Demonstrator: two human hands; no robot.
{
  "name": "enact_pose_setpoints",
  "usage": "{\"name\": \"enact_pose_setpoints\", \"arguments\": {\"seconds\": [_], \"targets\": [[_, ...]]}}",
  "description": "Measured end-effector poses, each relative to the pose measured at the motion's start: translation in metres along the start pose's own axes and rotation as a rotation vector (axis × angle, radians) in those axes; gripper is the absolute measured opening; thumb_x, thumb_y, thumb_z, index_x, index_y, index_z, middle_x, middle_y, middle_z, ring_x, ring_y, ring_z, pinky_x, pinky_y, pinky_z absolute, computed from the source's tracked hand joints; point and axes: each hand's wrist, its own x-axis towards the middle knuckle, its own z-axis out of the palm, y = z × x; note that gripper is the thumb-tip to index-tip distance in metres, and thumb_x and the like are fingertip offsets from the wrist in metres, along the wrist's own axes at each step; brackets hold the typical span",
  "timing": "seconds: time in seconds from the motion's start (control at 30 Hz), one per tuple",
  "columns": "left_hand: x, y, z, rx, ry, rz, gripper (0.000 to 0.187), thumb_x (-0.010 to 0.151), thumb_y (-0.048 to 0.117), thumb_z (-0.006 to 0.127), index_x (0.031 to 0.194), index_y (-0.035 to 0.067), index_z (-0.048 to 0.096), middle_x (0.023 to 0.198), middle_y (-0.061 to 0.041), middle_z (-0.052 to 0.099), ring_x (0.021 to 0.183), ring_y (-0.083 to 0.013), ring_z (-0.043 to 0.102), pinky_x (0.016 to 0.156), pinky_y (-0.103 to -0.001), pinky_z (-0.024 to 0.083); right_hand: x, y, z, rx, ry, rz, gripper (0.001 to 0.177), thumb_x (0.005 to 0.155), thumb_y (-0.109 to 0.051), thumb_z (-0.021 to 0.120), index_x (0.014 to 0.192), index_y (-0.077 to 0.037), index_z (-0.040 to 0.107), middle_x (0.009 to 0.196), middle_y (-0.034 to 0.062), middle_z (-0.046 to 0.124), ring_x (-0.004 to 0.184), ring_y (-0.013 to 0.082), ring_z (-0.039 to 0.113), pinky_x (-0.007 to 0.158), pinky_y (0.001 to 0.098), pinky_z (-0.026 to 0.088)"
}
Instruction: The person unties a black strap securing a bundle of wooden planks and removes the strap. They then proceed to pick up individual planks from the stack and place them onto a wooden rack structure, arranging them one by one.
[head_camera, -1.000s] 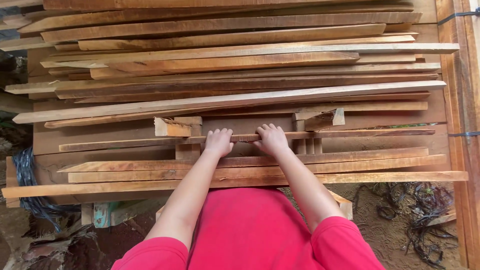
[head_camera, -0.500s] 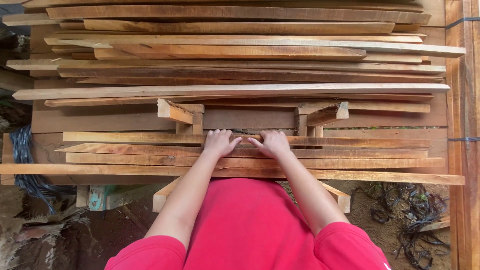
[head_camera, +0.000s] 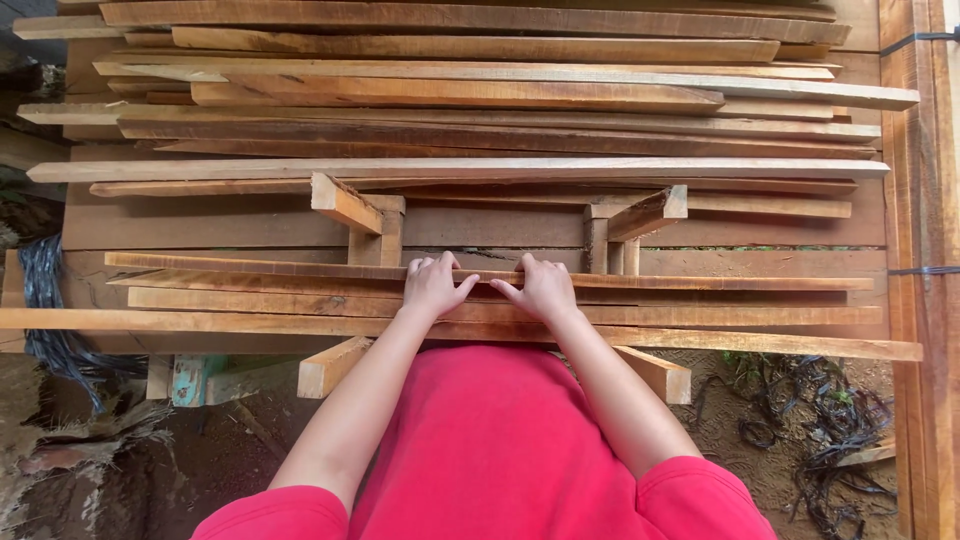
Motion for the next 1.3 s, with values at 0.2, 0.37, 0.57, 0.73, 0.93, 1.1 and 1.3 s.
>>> {"name": "enact_pose_setpoints", "arguments": {"seconds": [0.2,0.37,0.57,0.73,0.93,1.1,1.3], "targets": [[-0.023,0.002,-0.011,0.063,0.022,0.078,0.064,0.088,0.057,0.069,0.142,0.026,0.053,0.127,0.005,0.066,0.126,-0.0201,0.058,0.110,-0.046,0.039,-0.012,0.012,0.021,-0.042,0.105,-0.091,0.051,0.087,-0.065,0.066,0.112,-0.020,0.059,0.103,0.0030,0.073,0.107,0.0242,0.069,0.101,0.0436,0.046],[-0.035,0.000,0.015,0.126,0.078,0.102,0.052,0.087,0.054,0.071,0.131,0.028,0.066,0.126,0.004,0.065,0.126,-0.0212,0.056,0.113,-0.047,0.036,-0.033,0.009,0.033,-0.159,0.256,-0.186,0.050,0.083,-0.055,0.073,0.123,-0.025,0.067,0.111,-0.0028,0.070,0.111,0.0181,0.064,0.096,0.0376,0.044],[-0.046,-0.003,0.025,0.127,0.101,0.126,0.053,0.093,0.054,0.065,0.139,0.027,0.059,0.133,0.003,0.063,0.131,-0.0204,0.053,0.118,-0.048,0.029,-0.041,0.015,0.050,-0.176,0.313,-0.187,0.051,0.084,-0.053,0.072,0.128,-0.027,0.067,0.116,-0.0053,0.070,0.114,0.0153,0.063,0.103,0.0401,0.038],[-0.053,-0.007,0.027,0.165,0.181,0.182,0.048,0.095,0.046,0.065,0.139,0.029,0.059,0.132,0.005,0.064,0.130,-0.0191,0.054,0.115,-0.045,0.032,-0.043,0.014,0.054,-0.169,0.369,-0.195,0.051,0.081,-0.048,0.076,0.125,-0.023,0.068,0.116,-0.0036,0.072,0.119,0.0180,0.063,0.120,0.0584,0.023],[-0.067,-0.014,0.036,0.132,0.256,0.194,0.041,0.095,0.044,0.064,0.134,0.033,0.062,0.128,0.009,0.065,0.127,-0.0169,0.054,0.113,-0.043,0.035,-0.056,0.017,0.060,-0.074,0.413,-0.224,0.041,0.081,-0.041,0.079,0.116,-0.025,0.066,0.104,-0.0057,0.070,0.107,0.0165,0.066,0.103,0.0422,0.045],[-0.076,-0.019,0.034,0.001,0.234,0.218,0.034,0.095,0.047,0.066,0.124,0.030,0.064,0.125,0.011,0.069,0.123,-0.0133,0.060,0.111,-0.037,0.037,-0.071,0.013,0.054,0.045,0.431,-0.251,0.033,0.084,-0.043,0.078,0.110,-0.025,0.065,0.115,-0.0102,0.072,0.111,0.0143,0.065,0.099,0.0372,0.046],[-0.072,-0.020,0.032,-0.083,0.069,0.158,0.029,0.090,0.038,0.074,0.113,0.025,0.061,0.124,0.007,0.072,0.126,-0.0176,0.061,0.112,-0.042,0.038,-0.068,0.015,0.051,0.155,0.283,-0.228,0.029,0.083,-0.037,0.080,0.098,-0.021,0.060,0.115,-0.0057,0.075,0.113,0.0203,0.067,0.095,0.0417,0.048]]}}
